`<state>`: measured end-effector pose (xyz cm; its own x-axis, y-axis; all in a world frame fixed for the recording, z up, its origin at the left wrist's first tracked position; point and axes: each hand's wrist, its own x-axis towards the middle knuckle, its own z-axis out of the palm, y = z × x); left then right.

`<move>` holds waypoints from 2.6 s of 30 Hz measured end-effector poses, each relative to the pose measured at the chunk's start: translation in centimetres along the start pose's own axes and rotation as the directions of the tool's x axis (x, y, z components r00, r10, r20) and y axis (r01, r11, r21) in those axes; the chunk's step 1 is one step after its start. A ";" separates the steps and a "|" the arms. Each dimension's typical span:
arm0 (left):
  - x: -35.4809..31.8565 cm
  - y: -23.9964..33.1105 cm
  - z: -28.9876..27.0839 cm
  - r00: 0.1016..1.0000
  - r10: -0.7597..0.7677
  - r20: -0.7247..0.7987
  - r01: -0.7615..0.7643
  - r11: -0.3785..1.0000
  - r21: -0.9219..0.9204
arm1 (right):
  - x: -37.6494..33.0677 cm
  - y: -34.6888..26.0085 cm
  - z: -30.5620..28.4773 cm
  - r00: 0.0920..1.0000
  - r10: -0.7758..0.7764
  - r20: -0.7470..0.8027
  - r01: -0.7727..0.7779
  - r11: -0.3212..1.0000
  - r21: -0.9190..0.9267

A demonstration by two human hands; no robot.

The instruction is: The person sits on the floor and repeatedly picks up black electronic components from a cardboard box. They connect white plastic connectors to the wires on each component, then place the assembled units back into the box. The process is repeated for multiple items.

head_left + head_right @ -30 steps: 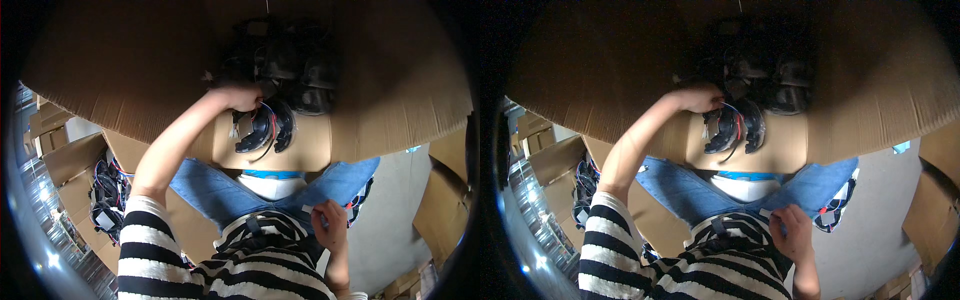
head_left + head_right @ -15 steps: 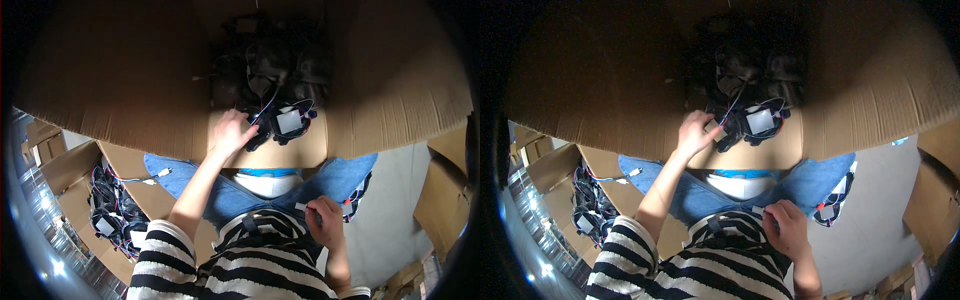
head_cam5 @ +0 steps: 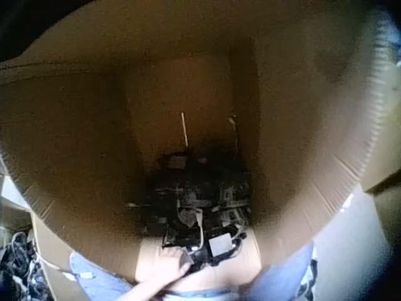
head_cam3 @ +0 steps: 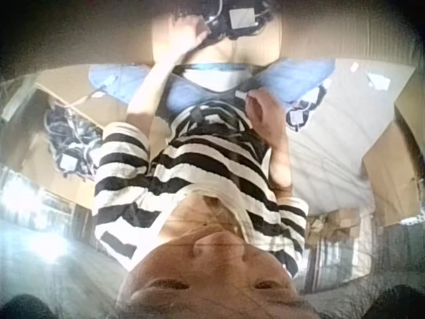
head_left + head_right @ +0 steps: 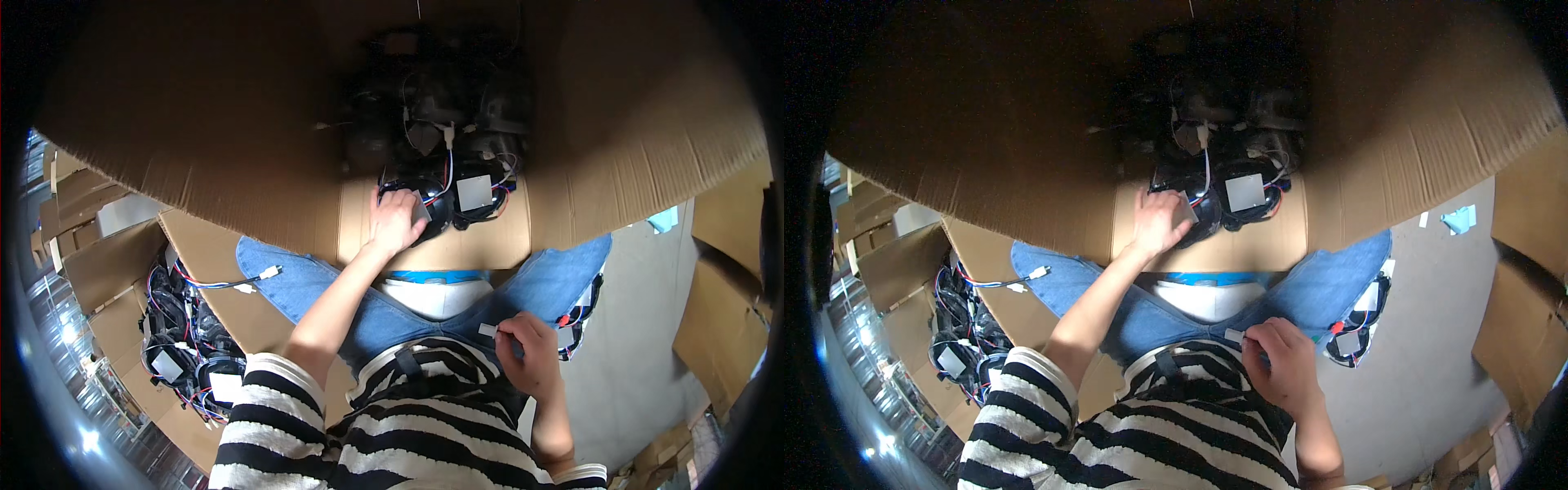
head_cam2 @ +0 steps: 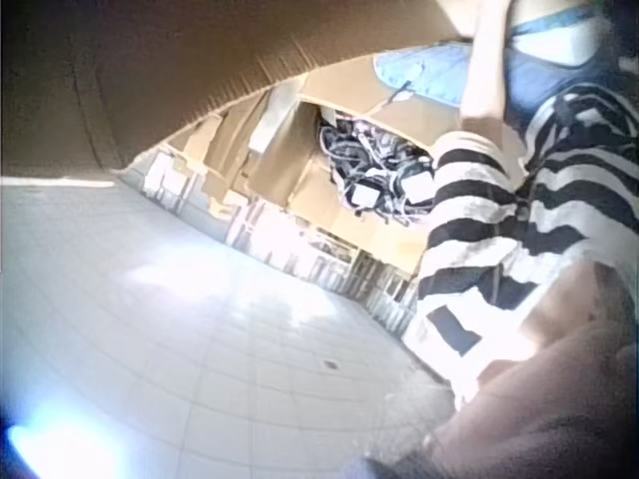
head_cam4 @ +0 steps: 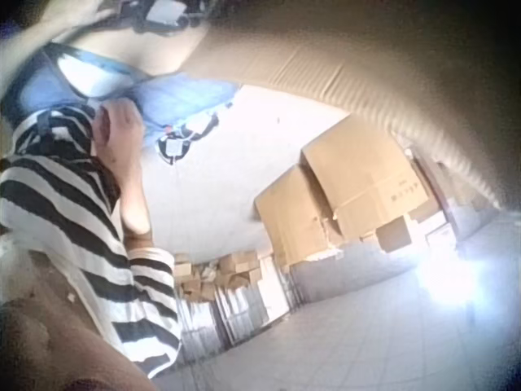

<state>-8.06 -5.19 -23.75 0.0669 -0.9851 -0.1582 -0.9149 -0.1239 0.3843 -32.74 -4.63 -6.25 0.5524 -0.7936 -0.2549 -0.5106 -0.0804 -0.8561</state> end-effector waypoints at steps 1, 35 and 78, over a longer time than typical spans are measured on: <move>0.0 0.6 0.5 0.997 0.016 -0.078 -0.019 0.999 -0.036 | 0.0 -0.2 -0.1 1.000 -0.001 -0.001 0.001 1.000 -0.010; -9.4 8.5 -16.7 0.821 0.506 0.265 -0.047 0.522 -0.852 | -3.9 -4.9 -3.0 0.993 -0.108 0.051 0.096 0.976 0.194; -8.0 9.9 -13.8 0.527 0.805 0.271 0.132 0.237 -0.962 | -3.2 -5.1 -2.2 0.951 -0.147 0.271 0.119 0.986 0.115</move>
<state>-12.17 -0.14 -6.16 -0.8093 -0.5870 -0.0204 0.1751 -0.2743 0.9456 -33.35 -3.06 -0.04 0.7792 -0.5795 -0.2389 -0.3616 -0.1043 -0.9265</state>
